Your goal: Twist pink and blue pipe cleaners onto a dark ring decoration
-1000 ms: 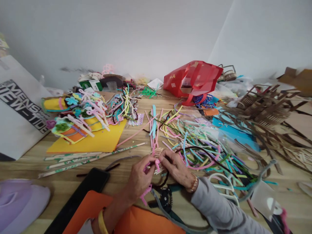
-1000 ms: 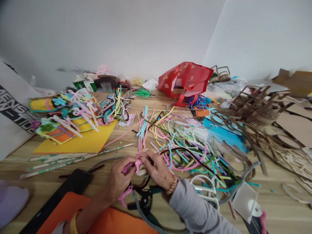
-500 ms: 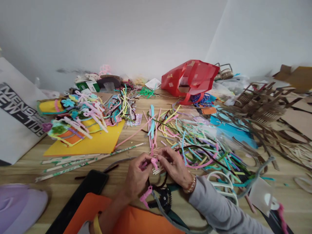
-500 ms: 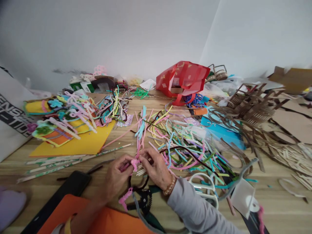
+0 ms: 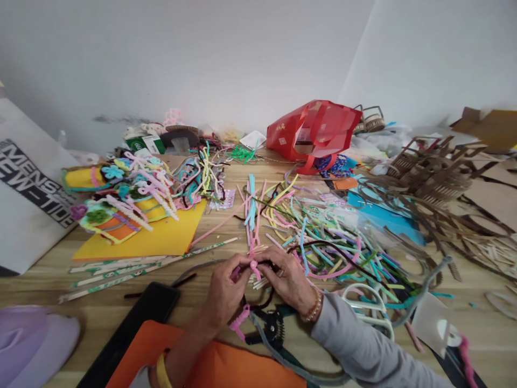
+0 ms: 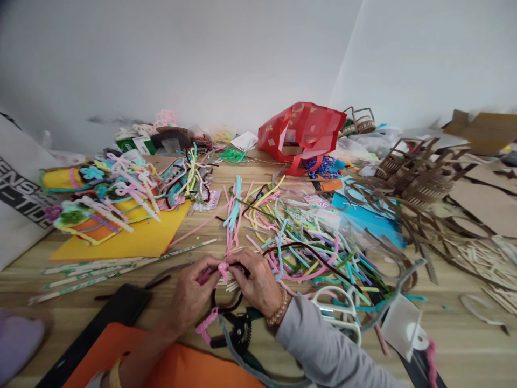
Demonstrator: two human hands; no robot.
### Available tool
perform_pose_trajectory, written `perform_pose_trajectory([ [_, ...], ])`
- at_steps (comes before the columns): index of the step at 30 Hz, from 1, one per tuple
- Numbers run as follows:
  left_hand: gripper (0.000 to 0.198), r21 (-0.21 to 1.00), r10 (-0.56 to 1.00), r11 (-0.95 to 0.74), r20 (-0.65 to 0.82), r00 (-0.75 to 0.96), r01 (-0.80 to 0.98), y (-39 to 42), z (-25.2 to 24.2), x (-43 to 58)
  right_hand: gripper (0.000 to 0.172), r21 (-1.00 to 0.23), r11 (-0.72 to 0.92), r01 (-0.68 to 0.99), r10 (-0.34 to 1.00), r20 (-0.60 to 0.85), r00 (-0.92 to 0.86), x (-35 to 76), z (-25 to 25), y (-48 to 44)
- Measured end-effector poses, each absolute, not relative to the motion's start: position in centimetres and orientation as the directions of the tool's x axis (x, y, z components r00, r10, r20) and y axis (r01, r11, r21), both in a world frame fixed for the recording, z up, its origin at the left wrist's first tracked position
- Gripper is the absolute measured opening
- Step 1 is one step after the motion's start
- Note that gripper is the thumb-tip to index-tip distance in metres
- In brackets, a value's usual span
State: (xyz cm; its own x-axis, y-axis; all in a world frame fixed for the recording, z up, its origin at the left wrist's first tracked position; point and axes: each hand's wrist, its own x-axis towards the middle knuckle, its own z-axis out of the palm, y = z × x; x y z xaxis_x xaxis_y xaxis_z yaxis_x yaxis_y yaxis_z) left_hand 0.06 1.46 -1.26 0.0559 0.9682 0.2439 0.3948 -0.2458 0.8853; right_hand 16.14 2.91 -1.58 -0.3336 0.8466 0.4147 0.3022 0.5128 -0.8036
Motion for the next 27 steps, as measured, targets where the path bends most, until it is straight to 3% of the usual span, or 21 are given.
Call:
perform_pose_trajectory([
  [8, 0.016, 0.667, 0.829, -0.547, 0.516, 0.216, 0.506, 1.4, -1.5, -0.1, 0.015, -0.918, 0.351, 0.182, 0.906, 0.284, -0.315, 16.1, -2.1, 3.2],
  [12, 0.017, 0.564, 0.760, -0.627, 0.596, 0.261, 0.538, 1.5, -1.7, -0.3, 0.014, -0.995, 0.103, 0.012, 0.929, 0.092, -0.359, 16.2, -2.0, 3.5],
  [17, 0.020, 0.492, 0.699, -0.698, 0.626, 0.346, 0.520, 1.4, -1.8, -0.5, 0.024, -0.978, -0.168, -0.126, 0.858, -0.082, -0.507, 16.6, -2.3, 4.1],
  [22, 0.021, 0.526, 0.697, -0.704, 0.640, 0.323, 0.476, 1.4, -1.5, -0.3, 0.026, -0.936, -0.272, -0.225, 0.834, -0.113, -0.541, 16.6, -2.2, 4.1],
  [27, 0.017, 0.666, 0.798, -0.596, 0.556, 0.233, 0.449, 1.7, -1.5, -0.1, 0.030, -0.980, -0.140, -0.144, 0.846, -0.043, -0.531, 16.1, -1.4, 3.6],
])
